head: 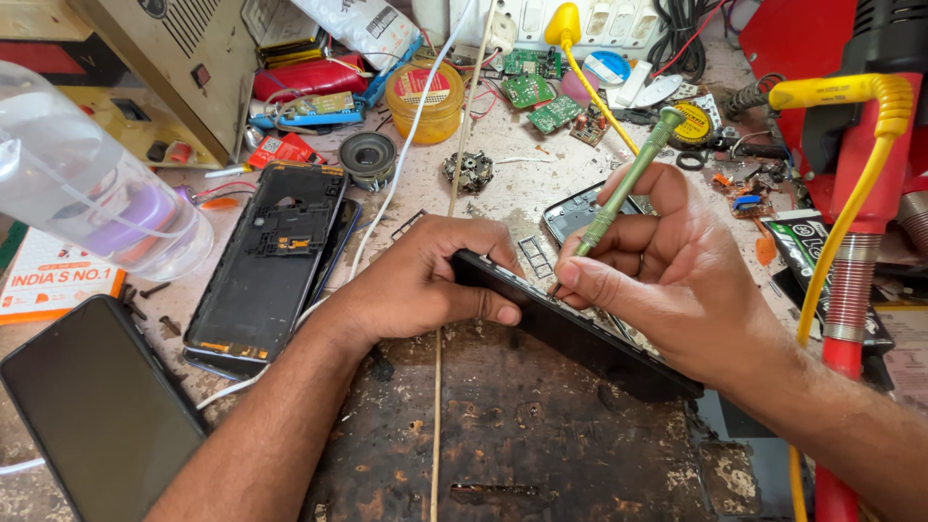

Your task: The person disassembles a smartphone by removing screws and prying open the case, then reassembles it by reconnecting internal components and securing the back cover. The device is powered on to confirm functionality before further disassembly of the camera module.

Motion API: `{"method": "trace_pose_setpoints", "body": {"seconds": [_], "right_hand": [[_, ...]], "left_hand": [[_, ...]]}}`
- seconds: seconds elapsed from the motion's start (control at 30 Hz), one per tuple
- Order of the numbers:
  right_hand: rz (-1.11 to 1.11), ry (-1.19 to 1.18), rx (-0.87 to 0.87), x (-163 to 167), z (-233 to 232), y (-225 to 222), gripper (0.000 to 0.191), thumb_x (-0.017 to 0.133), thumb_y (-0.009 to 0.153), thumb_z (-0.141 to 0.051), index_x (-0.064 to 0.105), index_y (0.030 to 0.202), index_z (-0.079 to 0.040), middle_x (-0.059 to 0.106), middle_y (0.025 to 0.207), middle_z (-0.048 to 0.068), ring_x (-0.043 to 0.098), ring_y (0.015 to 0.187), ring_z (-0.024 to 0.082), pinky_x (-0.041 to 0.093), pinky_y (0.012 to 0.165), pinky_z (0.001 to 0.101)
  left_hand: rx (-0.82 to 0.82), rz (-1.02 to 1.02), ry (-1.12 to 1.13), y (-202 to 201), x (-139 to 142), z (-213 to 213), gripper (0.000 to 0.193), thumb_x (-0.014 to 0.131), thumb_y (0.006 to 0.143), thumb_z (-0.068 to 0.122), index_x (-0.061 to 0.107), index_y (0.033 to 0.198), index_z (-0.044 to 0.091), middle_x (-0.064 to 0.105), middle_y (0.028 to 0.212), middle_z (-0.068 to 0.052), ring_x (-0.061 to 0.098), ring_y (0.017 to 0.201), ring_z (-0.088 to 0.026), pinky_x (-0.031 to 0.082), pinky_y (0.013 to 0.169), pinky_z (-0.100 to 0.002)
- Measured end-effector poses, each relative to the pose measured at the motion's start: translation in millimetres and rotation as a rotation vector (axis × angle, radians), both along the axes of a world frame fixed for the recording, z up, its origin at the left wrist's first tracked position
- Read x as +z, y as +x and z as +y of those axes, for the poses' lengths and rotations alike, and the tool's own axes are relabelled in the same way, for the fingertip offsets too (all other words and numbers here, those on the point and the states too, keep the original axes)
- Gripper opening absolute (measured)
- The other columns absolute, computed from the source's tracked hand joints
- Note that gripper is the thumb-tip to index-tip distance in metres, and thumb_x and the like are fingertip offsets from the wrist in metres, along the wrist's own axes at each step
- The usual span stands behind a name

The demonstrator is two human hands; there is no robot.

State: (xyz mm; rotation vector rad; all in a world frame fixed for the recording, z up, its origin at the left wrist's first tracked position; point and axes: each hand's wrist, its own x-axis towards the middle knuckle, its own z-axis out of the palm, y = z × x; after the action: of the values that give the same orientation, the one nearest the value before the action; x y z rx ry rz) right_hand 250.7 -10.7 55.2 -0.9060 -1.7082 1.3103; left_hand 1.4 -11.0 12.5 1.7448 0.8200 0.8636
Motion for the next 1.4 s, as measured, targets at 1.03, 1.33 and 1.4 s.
{"method": "trace_pose_setpoints", "body": {"seconds": [1.03, 1.33, 1.4], "right_hand": [[-0.055, 0.037, -0.011, 3.0, 0.7, -0.7, 0.05, 0.074, 0.087, -0.002, 0.043, 0.127, -0.004, 0.076, 0.095, 0.013, 0.074, 0.089, 0.015, 0.062, 0.075, 0.0274], [-0.025, 0.027, -0.013, 3.7, 0.6, -1.5, 0.047, 0.072, 0.089, -0.002, 0.044, 0.127, -0.002, 0.074, 0.097, 0.013, 0.074, 0.09, 0.016, 0.064, 0.077, 0.029], [-0.03, 0.029, -0.008, 4.1, 0.8, -1.4, 0.047, 0.072, 0.089, -0.002, 0.044, 0.127, -0.002, 0.074, 0.097, 0.013, 0.075, 0.09, 0.016, 0.064, 0.076, 0.0288]], "left_hand": [[-0.004, 0.017, 0.03, 0.8, 0.4, 1.9, 0.022, 0.087, 0.079, 0.008, 0.068, 0.088, 0.007, 0.065, 0.077, 0.006, 0.057, 0.074, -0.003, 0.044, 0.063, -0.024], [-0.018, -0.005, 0.016, 0.8, -1.1, 2.1, 0.022, 0.087, 0.08, 0.007, 0.067, 0.09, 0.007, 0.066, 0.081, 0.005, 0.059, 0.078, -0.004, 0.046, 0.067, -0.024], [-0.007, 0.013, 0.019, 0.6, -1.0, 2.2, 0.022, 0.087, 0.08, 0.007, 0.067, 0.09, 0.007, 0.066, 0.081, 0.005, 0.059, 0.078, -0.004, 0.046, 0.066, -0.024]]}}
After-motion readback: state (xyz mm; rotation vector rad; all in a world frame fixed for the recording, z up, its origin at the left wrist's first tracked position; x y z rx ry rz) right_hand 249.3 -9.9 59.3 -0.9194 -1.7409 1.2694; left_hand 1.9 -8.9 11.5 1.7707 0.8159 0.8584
